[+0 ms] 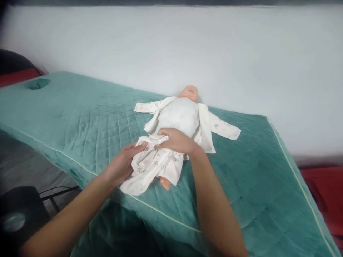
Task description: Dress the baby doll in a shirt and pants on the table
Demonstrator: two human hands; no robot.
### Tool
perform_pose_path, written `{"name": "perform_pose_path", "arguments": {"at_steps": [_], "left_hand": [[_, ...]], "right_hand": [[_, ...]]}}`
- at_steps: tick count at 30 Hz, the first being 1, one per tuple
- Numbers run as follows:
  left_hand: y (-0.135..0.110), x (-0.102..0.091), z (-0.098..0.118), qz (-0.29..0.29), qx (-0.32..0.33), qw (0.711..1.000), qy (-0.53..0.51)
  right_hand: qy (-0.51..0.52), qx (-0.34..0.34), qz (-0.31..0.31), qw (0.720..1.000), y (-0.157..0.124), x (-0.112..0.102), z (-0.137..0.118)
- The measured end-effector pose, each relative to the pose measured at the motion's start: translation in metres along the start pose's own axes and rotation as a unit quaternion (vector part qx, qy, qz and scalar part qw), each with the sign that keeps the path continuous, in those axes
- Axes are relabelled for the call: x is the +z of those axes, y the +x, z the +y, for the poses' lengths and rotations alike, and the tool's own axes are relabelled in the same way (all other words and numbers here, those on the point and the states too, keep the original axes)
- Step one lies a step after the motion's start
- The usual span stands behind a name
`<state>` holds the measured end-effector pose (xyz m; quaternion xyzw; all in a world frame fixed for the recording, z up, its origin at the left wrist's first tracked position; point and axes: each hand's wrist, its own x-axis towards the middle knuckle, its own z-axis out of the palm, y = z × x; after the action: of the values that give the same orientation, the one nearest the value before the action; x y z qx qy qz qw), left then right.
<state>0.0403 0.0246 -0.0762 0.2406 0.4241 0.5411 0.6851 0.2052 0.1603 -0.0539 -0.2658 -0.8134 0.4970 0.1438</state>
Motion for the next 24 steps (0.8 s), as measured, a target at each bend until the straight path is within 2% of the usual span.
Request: {"name": "perform_pose_path", "arguments": {"at_steps": [5,9,13,16,20,24], "left_hand": [[-0.035,0.012,-0.01,0.077,-0.029,0.996,0.017],[-0.057,0.028,-0.022,0.119,-0.038,0.992,-0.021],[-0.073,0.044,-0.044,0.173,-0.035,0.982,-0.062],[-0.079,0.05,-0.065,0.204,-0.009,0.976,-0.077],[-0.079,0.043,-0.084,0.232,0.011,0.971,-0.065],[-0.073,0.02,-0.086,0.266,0.075,0.961,-0.014]], "right_hand": [[-0.027,0.004,-0.009,1.0,-0.002,0.002,0.001],[-0.05,-0.015,-0.018,0.998,-0.005,0.003,0.006],[-0.08,-0.012,-0.034,0.996,-0.005,0.004,0.007],[-0.099,-0.004,-0.045,0.994,-0.007,0.004,0.005],[-0.138,0.003,-0.052,0.989,-0.008,0.004,0.004],[-0.18,0.01,-0.049,0.982,-0.008,0.007,0.002]]}}
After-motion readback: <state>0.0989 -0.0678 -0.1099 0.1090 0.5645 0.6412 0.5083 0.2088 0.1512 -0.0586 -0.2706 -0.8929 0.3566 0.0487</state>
